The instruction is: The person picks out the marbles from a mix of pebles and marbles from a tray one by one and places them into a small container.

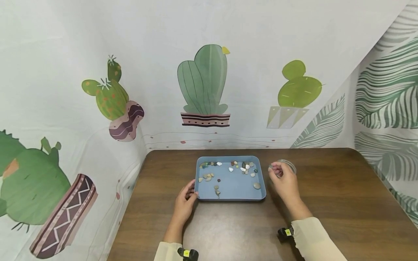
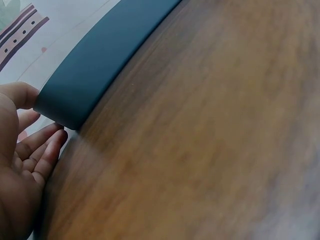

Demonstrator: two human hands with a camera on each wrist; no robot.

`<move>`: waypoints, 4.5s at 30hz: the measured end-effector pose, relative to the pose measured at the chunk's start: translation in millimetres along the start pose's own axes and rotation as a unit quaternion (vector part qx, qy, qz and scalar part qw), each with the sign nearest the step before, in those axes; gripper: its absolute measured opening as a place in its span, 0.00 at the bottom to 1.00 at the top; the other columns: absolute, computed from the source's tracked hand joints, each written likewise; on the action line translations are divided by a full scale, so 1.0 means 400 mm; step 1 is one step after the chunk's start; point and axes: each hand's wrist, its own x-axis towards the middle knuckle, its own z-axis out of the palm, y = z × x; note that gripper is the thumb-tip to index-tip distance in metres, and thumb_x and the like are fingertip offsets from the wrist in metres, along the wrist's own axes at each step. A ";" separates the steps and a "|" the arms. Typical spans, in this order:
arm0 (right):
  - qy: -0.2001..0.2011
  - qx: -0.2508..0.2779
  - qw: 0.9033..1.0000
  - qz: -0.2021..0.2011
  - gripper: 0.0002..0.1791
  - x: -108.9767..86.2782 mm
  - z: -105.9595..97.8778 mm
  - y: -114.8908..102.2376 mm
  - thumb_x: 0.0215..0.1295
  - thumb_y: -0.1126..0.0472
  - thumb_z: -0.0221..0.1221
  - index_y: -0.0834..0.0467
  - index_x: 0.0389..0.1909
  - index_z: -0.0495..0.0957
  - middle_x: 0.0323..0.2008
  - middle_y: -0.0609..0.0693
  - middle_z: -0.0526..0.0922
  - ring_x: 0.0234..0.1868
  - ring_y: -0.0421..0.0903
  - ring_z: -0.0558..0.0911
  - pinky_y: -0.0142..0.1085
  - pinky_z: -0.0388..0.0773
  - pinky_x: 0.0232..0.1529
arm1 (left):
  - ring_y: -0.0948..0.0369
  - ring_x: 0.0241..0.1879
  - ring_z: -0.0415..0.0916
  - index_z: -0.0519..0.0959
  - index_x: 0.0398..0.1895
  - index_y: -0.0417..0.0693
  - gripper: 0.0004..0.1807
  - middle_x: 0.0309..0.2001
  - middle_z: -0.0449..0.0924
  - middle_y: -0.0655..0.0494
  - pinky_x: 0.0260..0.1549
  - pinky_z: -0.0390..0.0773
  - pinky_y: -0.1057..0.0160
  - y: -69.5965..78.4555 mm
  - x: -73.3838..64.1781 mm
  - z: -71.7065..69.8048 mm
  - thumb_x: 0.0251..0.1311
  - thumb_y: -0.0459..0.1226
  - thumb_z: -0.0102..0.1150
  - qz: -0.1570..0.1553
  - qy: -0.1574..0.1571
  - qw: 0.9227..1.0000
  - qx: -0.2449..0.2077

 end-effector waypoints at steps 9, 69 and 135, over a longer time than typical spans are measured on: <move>0.040 -0.019 0.999 0.018 0.09 0.008 -0.030 0.042 0.57 0.66 0.65 0.62 0.39 0.79 0.36 0.53 0.81 0.33 0.39 0.76 0.19 0.68 0.36 | 0.49 0.53 0.74 0.70 0.66 0.47 0.26 0.57 0.76 0.41 0.51 0.74 0.67 -0.005 0.002 0.001 0.64 0.32 0.56 -0.002 0.004 1.000 0.002; 0.037 0.043 0.995 -0.087 0.18 -0.032 0.001 0.002 0.59 0.69 0.60 0.57 0.52 0.80 0.48 0.55 0.79 0.47 0.46 0.74 0.20 0.64 0.49 | 0.52 0.52 0.74 0.71 0.65 0.53 0.26 0.57 0.77 0.45 0.49 0.74 0.71 -0.087 0.025 0.014 0.63 0.33 0.57 -0.001 0.019 1.000 0.008; -0.298 -0.049 0.943 -0.136 0.23 -0.031 0.289 -0.207 0.66 0.57 0.59 0.56 0.61 0.74 0.59 0.54 0.77 0.62 0.55 0.75 0.51 0.70 0.64 | 0.47 0.53 0.74 0.70 0.66 0.46 0.26 0.57 0.75 0.39 0.49 0.74 0.72 -0.013 0.006 0.002 0.63 0.30 0.56 0.009 0.000 1.000 -0.002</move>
